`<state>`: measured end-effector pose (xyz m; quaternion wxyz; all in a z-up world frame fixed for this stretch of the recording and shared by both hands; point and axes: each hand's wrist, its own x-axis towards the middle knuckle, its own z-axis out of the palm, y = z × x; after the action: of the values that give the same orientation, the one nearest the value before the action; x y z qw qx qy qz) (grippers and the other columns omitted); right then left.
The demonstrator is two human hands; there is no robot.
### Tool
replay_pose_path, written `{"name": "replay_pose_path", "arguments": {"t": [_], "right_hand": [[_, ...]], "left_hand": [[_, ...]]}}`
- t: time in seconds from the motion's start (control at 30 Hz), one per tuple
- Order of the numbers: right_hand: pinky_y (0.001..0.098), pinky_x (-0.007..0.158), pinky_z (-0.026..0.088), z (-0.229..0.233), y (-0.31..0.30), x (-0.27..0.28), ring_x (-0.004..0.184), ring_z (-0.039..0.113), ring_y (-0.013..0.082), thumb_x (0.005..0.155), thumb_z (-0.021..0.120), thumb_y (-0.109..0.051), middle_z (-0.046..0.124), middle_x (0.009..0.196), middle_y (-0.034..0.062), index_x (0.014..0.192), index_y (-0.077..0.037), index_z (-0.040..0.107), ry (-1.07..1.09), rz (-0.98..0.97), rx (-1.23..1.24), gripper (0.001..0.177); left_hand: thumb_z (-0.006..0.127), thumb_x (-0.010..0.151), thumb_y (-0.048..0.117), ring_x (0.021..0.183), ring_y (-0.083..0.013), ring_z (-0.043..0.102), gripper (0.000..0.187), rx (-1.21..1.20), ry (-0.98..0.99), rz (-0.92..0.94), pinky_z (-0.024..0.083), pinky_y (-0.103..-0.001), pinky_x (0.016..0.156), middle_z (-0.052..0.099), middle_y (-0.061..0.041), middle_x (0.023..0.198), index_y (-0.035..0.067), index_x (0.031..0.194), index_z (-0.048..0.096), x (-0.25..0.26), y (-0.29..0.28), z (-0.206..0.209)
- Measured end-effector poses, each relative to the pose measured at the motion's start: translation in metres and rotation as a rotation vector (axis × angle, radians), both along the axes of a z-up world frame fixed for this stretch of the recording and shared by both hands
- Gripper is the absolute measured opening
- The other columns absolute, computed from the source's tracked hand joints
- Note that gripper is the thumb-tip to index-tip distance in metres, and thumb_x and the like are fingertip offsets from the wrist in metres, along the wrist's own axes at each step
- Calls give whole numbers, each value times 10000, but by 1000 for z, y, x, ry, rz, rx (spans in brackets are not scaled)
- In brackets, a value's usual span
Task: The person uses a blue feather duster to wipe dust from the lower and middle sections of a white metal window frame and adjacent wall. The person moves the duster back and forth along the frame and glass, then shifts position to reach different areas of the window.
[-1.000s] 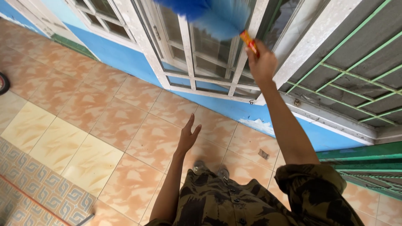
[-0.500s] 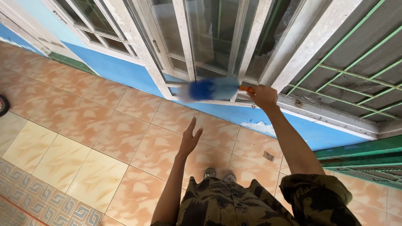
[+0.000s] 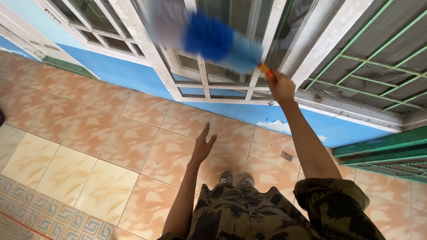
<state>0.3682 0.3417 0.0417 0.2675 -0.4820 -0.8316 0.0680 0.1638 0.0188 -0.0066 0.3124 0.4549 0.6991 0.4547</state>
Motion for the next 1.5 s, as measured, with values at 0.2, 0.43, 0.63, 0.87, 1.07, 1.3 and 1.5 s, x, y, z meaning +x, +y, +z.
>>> {"name": "replay_pose_path", "arguments": {"t": [0.2,0.43,0.63,0.87,1.07,1.3,1.5], "right_hand": [[487,743,599,-51,-24,21,843,765,315,1006,557,-482,745,931,42,1283,-276,672,-577,-12,-280,364],[432,773,606,-19,-54,6,878,766,296,990,611,-470,757,946,56,1283,-283,674,-534,12,-218,354],[463,765,606,-45,-52,-3,857,752,318,1009,596,-470,757,936,57,1284,-279,675,-370,2,-260,344],[420,739,600,-87,-55,-19,846,764,279,994,555,-494,750,880,29,1199,-270,701,-587,-65,-318,337],[418,730,606,-55,-75,-34,864,765,287,1031,536,-499,754,911,58,1270,-247,683,-496,13,-347,378],[423,723,602,-110,-64,-24,838,764,287,1002,568,-457,764,883,75,1199,-207,724,-532,-75,-383,355],[405,728,605,-54,-71,-40,853,764,259,1038,535,-484,757,915,48,1255,-236,692,-516,51,-289,365]], "left_hand": [[609,1020,265,1442,-377,367,637,7,25,3,336,-482,1180,369,-241,1578,15,1556,372,-13,-10,-6],[611,1012,272,1441,-381,371,639,7,10,-8,334,-477,1186,375,-236,1576,18,1551,380,-11,-12,-9],[610,1008,262,1432,-401,376,633,12,2,-6,340,-495,1178,383,-256,1563,9,1544,387,-13,-13,-8],[605,1016,285,1447,-366,367,647,-18,-9,-1,333,-469,1187,364,-226,1585,30,1562,368,-17,-10,-10],[604,1013,282,1448,-365,369,649,-34,-16,15,329,-472,1191,370,-228,1582,29,1562,367,-23,-8,-5],[614,1006,264,1449,-372,365,648,-37,-25,44,330,-472,1193,376,-235,1576,25,1558,374,-28,-7,-3],[609,1013,286,1449,-361,370,657,-29,-40,33,330,-466,1193,371,-226,1582,34,1566,359,-28,-3,-9]]}}
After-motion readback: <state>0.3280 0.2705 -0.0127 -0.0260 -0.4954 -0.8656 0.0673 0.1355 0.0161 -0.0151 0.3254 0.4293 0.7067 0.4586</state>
